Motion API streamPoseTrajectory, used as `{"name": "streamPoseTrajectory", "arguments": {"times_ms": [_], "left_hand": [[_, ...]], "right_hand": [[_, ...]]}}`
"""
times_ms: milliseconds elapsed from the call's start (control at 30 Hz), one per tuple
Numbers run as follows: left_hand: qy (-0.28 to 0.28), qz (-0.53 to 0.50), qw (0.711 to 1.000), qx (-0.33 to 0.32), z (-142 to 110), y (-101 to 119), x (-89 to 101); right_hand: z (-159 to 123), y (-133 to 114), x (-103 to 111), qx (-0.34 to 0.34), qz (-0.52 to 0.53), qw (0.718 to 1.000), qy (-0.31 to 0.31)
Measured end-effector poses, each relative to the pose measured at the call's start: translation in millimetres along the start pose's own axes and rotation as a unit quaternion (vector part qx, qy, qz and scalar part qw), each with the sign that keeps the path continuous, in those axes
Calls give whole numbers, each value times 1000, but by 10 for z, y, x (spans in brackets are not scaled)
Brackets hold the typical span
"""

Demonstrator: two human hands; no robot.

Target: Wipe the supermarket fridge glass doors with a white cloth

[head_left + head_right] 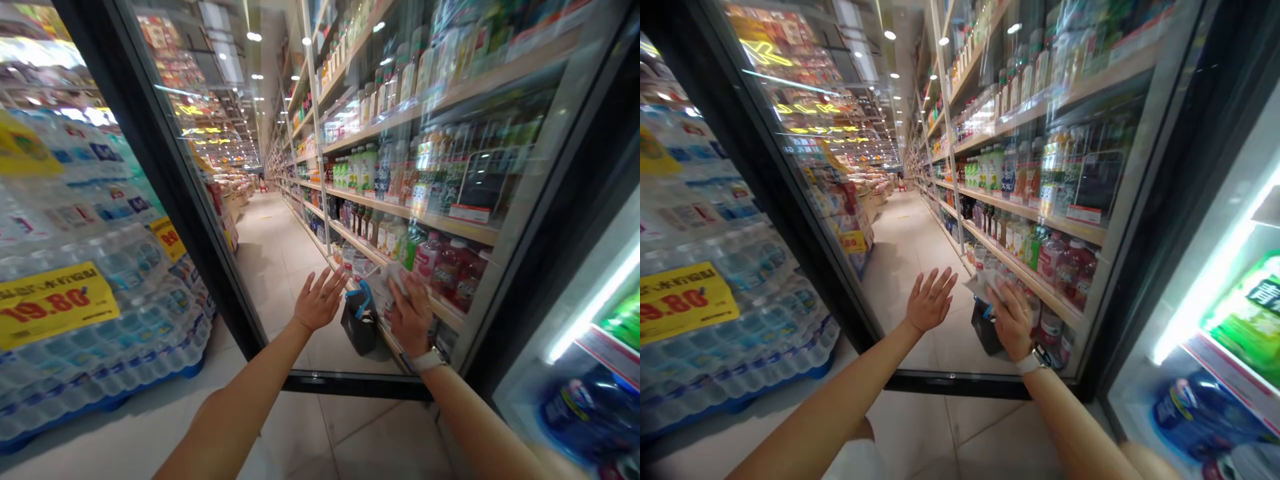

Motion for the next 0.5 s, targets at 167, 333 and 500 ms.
{"name": "streamPoseTrajectory", "arguments": {"times_ms": [167, 333, 500], "left_hand": [[15, -1, 1000, 2, 15, -7, 7], [10, 8, 1000, 3, 24, -3, 16], [0, 11, 1000, 1, 14, 0, 23]], "right_hand": [[-494, -325, -286, 75, 70, 983, -154], [-1091, -521, -468, 167, 133, 934, -287], [-1260, -596, -556, 185, 157, 927, -285]]}}
Point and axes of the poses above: each hand's wrist, its own z-axis towards the middle knuckle, its own x-axis out of the back of the hand, y = z × x, the point moved 4 cm from there along z, towards the middle knuckle, and after that the axes turned 11 degrees about z, right-handed, at the moved point
